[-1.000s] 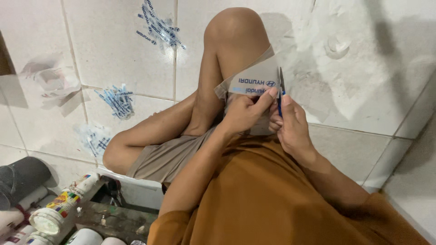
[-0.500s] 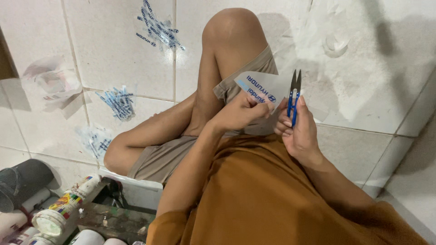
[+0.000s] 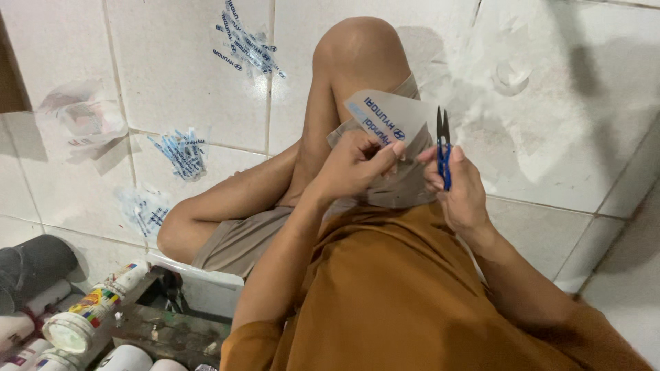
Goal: The person sits cross-legged on a tiled floor and uses blue-handled scissors to cut small rectangular pieces of paper with printed text. The person repeatedly picks up paper from the floor, cuts it into strips, and places the cut pieces back on the floor.
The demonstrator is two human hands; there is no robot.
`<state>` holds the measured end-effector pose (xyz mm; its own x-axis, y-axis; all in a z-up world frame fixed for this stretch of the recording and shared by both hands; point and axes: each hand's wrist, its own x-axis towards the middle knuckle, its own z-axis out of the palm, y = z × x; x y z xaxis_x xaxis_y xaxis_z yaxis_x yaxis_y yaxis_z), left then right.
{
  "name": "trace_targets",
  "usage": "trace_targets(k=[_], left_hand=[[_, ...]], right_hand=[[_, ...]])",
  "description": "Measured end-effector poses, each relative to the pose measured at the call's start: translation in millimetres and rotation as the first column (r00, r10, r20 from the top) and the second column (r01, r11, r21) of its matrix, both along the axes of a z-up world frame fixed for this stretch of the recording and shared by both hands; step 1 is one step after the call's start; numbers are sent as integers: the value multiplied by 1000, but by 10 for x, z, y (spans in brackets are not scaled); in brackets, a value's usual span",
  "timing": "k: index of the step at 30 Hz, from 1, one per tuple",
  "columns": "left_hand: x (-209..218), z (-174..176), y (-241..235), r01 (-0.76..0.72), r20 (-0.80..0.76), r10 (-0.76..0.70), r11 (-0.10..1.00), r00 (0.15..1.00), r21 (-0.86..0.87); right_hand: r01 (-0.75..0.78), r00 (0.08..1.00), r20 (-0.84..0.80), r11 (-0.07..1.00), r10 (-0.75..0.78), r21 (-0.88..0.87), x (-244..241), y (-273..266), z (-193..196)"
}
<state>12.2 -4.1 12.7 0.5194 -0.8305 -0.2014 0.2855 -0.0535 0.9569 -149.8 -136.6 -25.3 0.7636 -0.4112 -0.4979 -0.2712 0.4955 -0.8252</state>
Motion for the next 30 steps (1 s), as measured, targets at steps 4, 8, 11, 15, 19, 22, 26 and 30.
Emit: trace_targets(k=[4, 8, 11, 15, 19, 22, 26, 30], left_hand=[[135, 72, 51, -17, 61, 16, 1000, 998, 13], [83, 28, 23, 9, -14, -9, 1000, 1000, -6], [44, 32, 36, 10, -42, -10, 1000, 999, -12], [60, 94, 62, 26, -22, -26, 999, 999, -28], [66, 70, 94, 61, -105, -65, 997, 992, -43], [109, 106, 93, 90, -112, -95, 995, 989, -46], [61, 53, 117, 152, -174, -160, 987, 972, -57], [22, -24, 127, 197, -207, -208, 978, 956, -73]], right_hand=[[-81, 996, -39, 997, 81, 1, -166, 25, -43], [-160, 987, 6, 987, 160, 23, -64, 86, 34], [-183, 983, 27, 983, 182, 36, -17, 112, 10], [-182, 983, 37, 983, 181, 36, 9, 108, 52], [-205, 979, -2, 978, 205, 37, 4, 100, 133], [-219, 975, -17, 975, 220, 37, 7, 112, 191], [-200, 979, -20, 978, 201, 64, 23, 128, 213], [-171, 985, -19, 983, 172, 71, 9, 136, 108]])
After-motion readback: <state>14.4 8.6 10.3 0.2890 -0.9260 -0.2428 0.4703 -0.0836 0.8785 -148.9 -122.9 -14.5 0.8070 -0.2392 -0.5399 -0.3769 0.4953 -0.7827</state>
